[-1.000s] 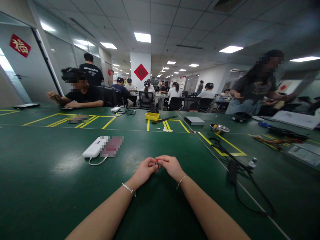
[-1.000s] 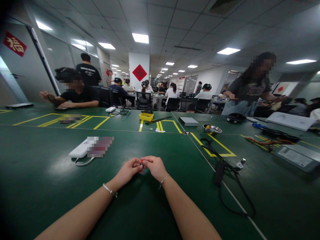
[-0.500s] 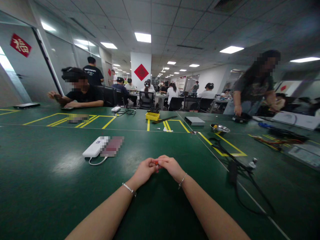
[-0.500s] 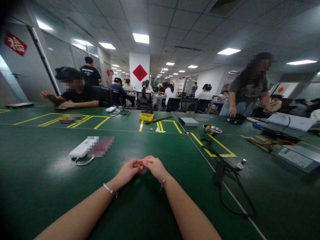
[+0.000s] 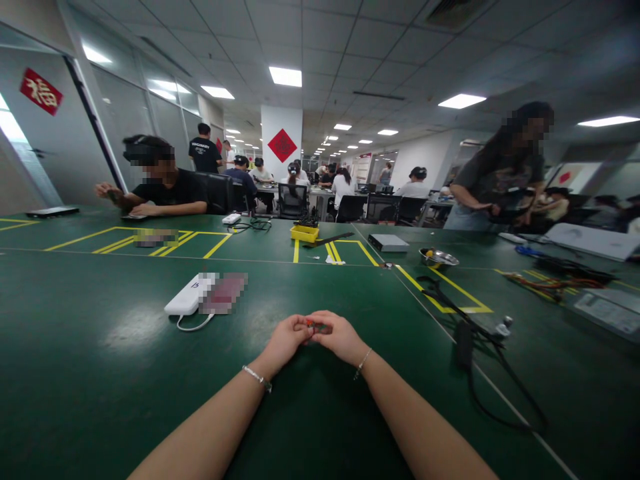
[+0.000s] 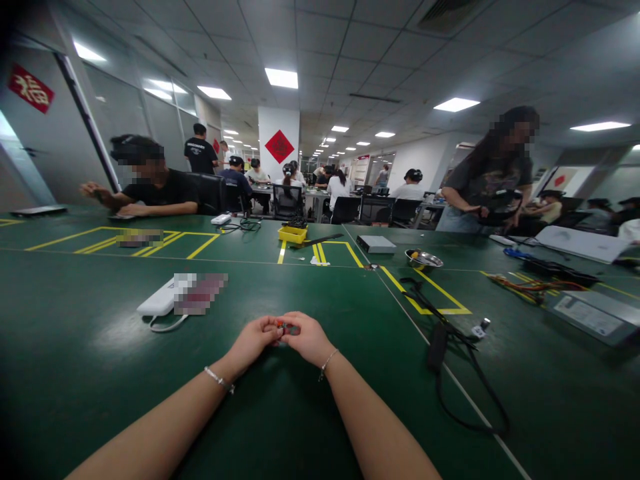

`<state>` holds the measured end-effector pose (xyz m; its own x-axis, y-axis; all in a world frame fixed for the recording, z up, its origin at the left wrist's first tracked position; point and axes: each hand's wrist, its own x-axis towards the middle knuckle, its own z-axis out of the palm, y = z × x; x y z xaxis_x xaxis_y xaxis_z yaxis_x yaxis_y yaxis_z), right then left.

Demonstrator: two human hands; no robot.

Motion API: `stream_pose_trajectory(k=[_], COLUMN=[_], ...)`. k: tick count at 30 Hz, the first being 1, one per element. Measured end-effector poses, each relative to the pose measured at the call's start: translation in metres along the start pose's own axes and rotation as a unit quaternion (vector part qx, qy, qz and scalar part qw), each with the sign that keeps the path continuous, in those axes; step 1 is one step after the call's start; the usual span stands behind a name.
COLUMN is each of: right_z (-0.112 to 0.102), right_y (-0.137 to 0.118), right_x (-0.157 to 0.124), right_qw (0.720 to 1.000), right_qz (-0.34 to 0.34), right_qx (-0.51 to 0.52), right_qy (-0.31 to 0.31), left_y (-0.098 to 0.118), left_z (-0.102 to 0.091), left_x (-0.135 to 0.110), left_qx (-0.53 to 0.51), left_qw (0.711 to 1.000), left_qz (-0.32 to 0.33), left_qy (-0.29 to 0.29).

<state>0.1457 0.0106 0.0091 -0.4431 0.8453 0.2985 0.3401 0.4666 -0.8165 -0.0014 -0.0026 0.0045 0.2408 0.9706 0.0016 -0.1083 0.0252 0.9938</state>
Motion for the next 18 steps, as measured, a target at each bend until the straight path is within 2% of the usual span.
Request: stream_pose_trajectory(k=[11,18], right_z=[0.01,0.011], right_y=[-0.006,-0.01], right_x=[-0.003,-0.004], right_qw=[0.993,0.984], right_qz=[-0.048,-0.072], right_qx=[-0.07,-0.11], right_qy=[0.087,0.117], left_y=[0.002,0.004], left_z=[0.0,-0.006], left_x=[-0.001,-0.003], left_qx=[-0.033,-0.071], left_qw=[0.999,0.996], left_qz=[-0.03,-0.033], left_qy=[0.006,-0.03])
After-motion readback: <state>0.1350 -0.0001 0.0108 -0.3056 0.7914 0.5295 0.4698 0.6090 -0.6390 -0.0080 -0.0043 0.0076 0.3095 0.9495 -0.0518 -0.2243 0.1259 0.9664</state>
